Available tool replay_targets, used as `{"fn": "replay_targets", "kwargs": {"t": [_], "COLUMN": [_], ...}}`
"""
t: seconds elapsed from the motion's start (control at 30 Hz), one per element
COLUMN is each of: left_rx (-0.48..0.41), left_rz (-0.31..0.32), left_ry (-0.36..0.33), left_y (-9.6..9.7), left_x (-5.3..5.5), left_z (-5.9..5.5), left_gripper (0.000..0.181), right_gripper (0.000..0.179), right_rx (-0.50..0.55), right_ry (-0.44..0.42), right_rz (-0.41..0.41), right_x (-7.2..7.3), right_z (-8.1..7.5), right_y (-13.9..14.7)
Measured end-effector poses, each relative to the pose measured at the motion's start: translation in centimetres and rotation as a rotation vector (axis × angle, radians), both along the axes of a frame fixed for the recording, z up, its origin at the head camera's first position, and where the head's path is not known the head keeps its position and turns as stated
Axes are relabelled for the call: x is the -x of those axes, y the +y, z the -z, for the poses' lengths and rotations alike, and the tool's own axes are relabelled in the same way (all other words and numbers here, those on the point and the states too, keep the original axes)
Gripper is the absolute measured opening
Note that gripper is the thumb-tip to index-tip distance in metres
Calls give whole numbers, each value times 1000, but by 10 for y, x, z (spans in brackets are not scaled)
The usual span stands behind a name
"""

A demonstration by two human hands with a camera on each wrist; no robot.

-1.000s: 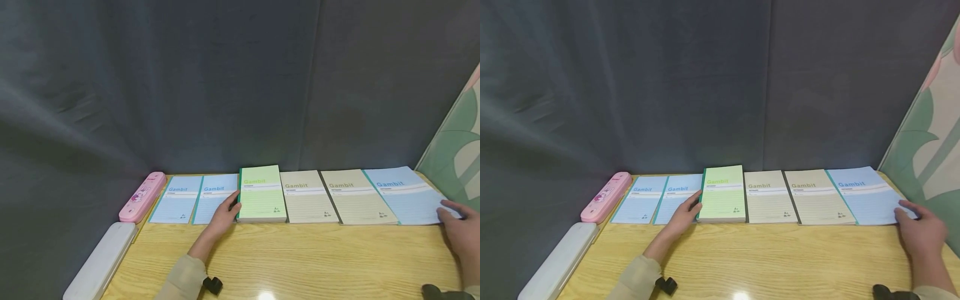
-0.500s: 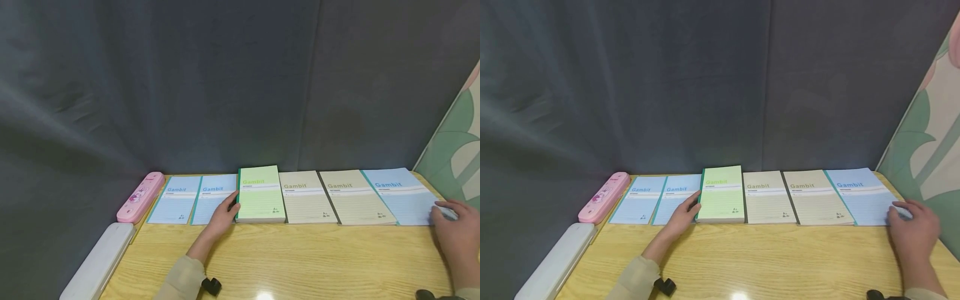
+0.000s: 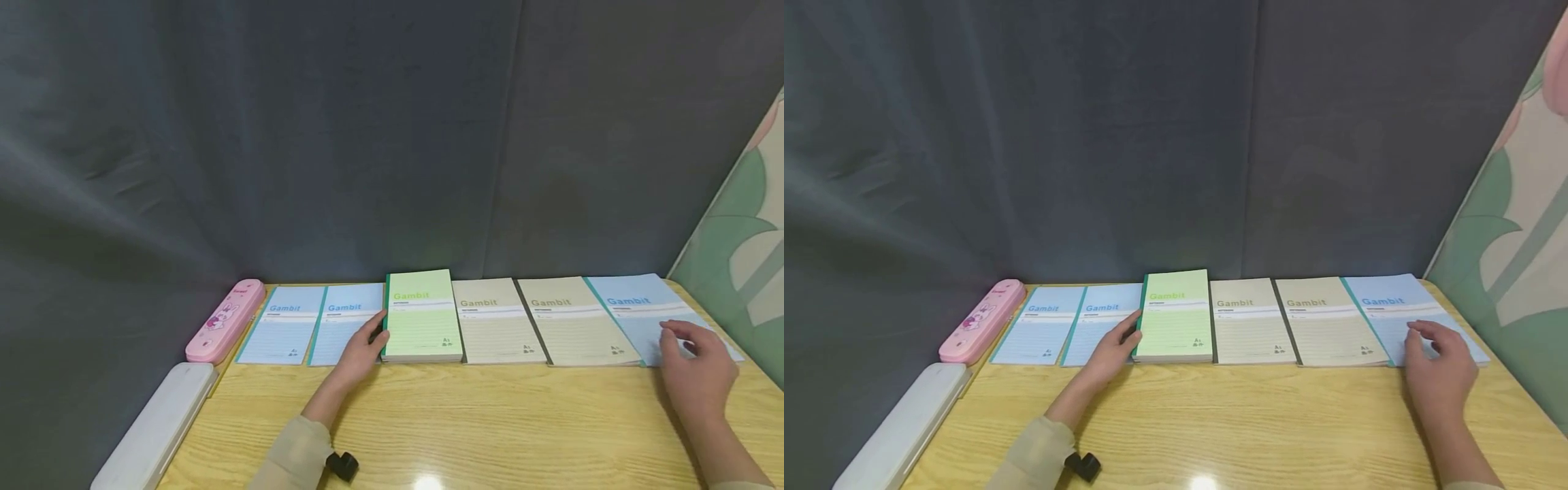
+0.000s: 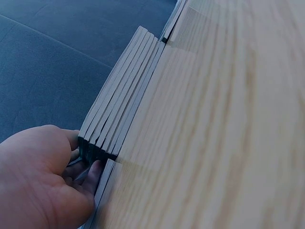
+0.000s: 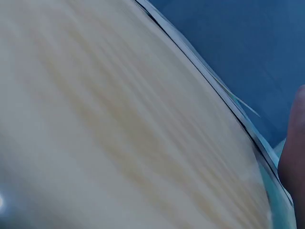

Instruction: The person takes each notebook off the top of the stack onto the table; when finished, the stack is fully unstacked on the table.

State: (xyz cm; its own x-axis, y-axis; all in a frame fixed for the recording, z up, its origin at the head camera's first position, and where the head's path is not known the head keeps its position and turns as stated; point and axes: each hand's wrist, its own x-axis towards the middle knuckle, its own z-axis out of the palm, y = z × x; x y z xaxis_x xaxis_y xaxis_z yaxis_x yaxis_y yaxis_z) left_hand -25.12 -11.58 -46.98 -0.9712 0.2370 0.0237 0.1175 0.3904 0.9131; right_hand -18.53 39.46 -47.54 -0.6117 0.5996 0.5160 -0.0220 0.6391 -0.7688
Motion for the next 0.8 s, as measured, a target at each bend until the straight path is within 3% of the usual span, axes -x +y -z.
{"fn": "replay_targets", "kwargs": {"t": [0.2,0.47,0.8], "left_rx": [4,15,19], "left_rz": [-4,-4,-10], "left_ry": [3,7,9], "left_y": [-1,0,2], "left_x": [1,2,1], "left_z": [0,2,-1], "left_gripper": [55,55,55], "right_gripper": [22,16,15], "right_rx": [-29,-84,-61], "right_ry": [-74,10,22], "right_rz": [-115,-273,-447], "right_x": [1,4,13], "right_z": [0,2,3], "right_y": [-42,-87,-148]}}
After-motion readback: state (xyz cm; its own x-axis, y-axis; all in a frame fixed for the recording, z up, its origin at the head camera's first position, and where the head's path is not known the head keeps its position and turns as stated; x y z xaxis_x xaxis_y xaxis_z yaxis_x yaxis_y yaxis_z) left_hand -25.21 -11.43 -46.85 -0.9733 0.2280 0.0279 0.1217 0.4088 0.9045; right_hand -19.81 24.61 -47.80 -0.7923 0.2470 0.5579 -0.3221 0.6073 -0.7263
